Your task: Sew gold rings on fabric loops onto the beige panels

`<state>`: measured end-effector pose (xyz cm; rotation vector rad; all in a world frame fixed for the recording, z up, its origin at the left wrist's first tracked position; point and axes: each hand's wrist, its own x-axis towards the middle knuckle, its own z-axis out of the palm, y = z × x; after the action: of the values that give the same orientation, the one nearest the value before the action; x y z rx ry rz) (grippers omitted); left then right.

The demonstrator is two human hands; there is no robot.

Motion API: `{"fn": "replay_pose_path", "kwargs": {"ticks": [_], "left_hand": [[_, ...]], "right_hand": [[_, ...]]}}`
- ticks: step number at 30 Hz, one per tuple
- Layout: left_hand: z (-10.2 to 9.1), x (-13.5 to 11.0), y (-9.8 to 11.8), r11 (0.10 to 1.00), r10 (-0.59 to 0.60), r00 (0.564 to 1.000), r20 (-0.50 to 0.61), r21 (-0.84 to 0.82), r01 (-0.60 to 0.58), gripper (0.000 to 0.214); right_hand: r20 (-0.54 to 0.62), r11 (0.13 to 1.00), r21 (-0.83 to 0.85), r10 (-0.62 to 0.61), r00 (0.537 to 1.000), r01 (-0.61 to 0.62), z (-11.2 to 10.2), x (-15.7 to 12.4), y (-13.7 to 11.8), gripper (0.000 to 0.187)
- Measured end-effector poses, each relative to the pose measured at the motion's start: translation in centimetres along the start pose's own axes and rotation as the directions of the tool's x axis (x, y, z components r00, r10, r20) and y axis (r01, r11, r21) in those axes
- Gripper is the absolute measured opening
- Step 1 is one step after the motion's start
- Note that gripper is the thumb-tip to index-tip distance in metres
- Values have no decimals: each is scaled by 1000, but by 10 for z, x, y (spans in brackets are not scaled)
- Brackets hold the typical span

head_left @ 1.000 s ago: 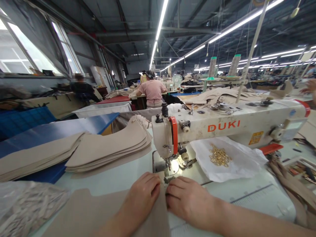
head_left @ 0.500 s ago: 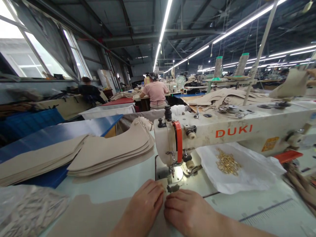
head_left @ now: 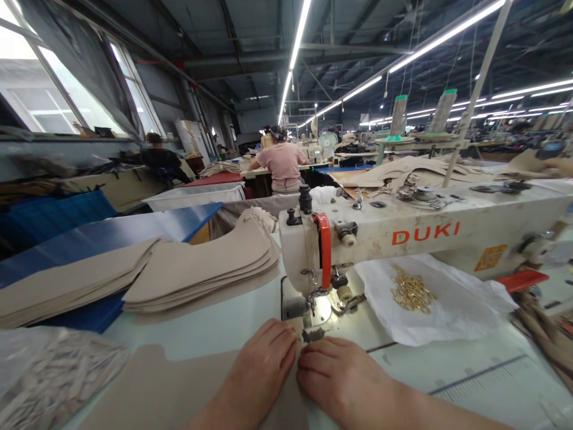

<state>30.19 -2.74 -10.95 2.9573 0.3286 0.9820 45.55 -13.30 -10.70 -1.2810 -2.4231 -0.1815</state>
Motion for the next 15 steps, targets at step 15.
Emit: {"fn": "replay_pose_path", "kwargs": {"ticks": [15], "left_hand": [[-1, 0, -1, 1000, 15, 1000, 0, -2, -15, 31]], "right_hand": [[-19, 1000, -1, 4, 1000, -4, 1, 0, -1, 7]]}}
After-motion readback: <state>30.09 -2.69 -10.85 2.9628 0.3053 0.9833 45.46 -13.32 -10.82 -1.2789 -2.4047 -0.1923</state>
